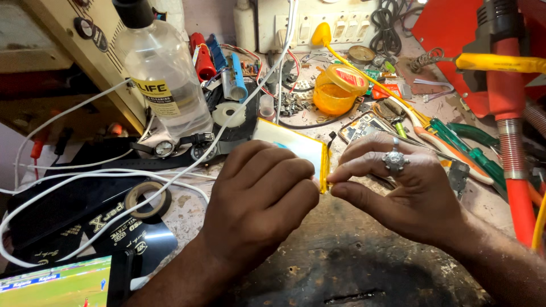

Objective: The person works at a cluttered repair bench, peeling the adhesive wrapper from a phone battery and trimming its edge, then uses tweezers to position the battery connector and solders the connector terminals with a soldering iron, with a disassembled phone lying beside the work.

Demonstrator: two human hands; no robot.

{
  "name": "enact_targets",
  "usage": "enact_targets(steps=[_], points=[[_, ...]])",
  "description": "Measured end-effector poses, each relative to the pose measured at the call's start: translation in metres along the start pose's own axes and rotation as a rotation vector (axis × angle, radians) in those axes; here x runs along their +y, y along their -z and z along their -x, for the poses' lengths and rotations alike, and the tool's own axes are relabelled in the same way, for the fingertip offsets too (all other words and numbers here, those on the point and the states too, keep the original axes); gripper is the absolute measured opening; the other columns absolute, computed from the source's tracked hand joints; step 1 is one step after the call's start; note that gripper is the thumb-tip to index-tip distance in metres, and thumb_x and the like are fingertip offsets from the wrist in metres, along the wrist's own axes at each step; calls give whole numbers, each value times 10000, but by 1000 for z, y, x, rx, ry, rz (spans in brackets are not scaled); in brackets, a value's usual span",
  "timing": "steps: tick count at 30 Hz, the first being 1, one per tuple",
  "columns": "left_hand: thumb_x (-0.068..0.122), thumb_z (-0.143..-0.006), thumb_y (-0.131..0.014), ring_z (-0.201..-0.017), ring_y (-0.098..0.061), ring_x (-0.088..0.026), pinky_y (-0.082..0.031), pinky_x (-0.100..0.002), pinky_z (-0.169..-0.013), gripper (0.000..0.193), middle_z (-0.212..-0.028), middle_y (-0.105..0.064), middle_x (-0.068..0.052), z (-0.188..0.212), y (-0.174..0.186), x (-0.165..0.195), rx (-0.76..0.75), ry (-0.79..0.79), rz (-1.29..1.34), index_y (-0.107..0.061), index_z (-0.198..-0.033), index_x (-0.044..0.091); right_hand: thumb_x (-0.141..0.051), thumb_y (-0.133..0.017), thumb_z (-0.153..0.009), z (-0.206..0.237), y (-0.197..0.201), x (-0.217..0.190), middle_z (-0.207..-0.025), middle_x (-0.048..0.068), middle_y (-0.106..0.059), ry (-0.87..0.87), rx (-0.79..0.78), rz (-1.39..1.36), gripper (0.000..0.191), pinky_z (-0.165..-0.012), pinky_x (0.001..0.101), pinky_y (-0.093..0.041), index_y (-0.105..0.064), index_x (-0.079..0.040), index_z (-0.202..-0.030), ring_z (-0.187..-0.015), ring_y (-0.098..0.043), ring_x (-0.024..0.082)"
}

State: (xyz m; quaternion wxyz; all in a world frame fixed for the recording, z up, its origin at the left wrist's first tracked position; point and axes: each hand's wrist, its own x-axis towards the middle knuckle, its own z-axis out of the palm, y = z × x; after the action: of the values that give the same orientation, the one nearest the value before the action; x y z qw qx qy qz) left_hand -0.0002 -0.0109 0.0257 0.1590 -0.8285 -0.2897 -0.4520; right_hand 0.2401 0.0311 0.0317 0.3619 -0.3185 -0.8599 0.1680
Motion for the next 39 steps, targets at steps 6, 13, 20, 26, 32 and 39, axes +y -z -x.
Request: enact_targets(steps=[6, 13, 20, 26, 32, 39], points=[[109, -896, -749, -1068, -651, -222, -506, -442, -1020, 132, -1082, -647, -45, 0, -1, 1, 18, -29, -2, -633, -951, 76, -111, -792, -874, 0, -1, 0, -992, 39, -728, -18, -12, -117, 98, -853, 303, -593, -736, -74, -946, -963, -725, 148], [115, -875, -752, -1096, -651, -220, -505, -455, -1054, 139, -1110, -657, -42, 3, 0, 1, 2, -80, -14, -644, -960, 98, -40, -712, -944, 9, -8, 10, -1019, 50, -704, -116, -12, -368, 64, -904, 299, -551, -679, -26, -996, -989, -664, 133], [112, -874, -754, -1103, -650, -219, -507, -459, -1051, 137, -1108, -658, -43, 2, 0, 2, -9, -84, -10, -645, -956, 96, -59, -665, -966, 12, -6, 20, -925, 36, -678, -388, 44, -509, 83, -822, 278, -513, -710, 10, -953, -896, -607, 110], [114, -867, -754, -1098, -652, -222, -503, -467, -1045, 144, -1110, -661, -48, 3, 0, 1, -12, -67, 13, -646, -960, 89, -96, -626, -982, 9, -10, 24, -950, 42, -686, -479, 132, -646, 127, -849, 278, -502, -683, 17, -1000, -914, -614, 114], [107, -874, -748, -1087, -654, -219, -497, -479, -1053, 145, -1094, -660, -51, 4, -3, 1, -37, -60, 20, -632, -957, 82, -141, -580, -1057, -5, 6, 38, -906, 90, -692, -368, 376, -863, 61, -904, 400, -587, -595, -83, -1047, -878, -684, 181], [114, -852, -715, -1076, -646, -251, -484, -470, -1025, 141, -1086, -667, -74, 1, 2, -4, 6, 52, -42, -651, -969, 66, -110, -629, -1030, -6, 15, 54, -911, 76, -707, -459, 326, -703, 98, -844, 349, -572, -673, -23, -1026, -842, -675, 158]])
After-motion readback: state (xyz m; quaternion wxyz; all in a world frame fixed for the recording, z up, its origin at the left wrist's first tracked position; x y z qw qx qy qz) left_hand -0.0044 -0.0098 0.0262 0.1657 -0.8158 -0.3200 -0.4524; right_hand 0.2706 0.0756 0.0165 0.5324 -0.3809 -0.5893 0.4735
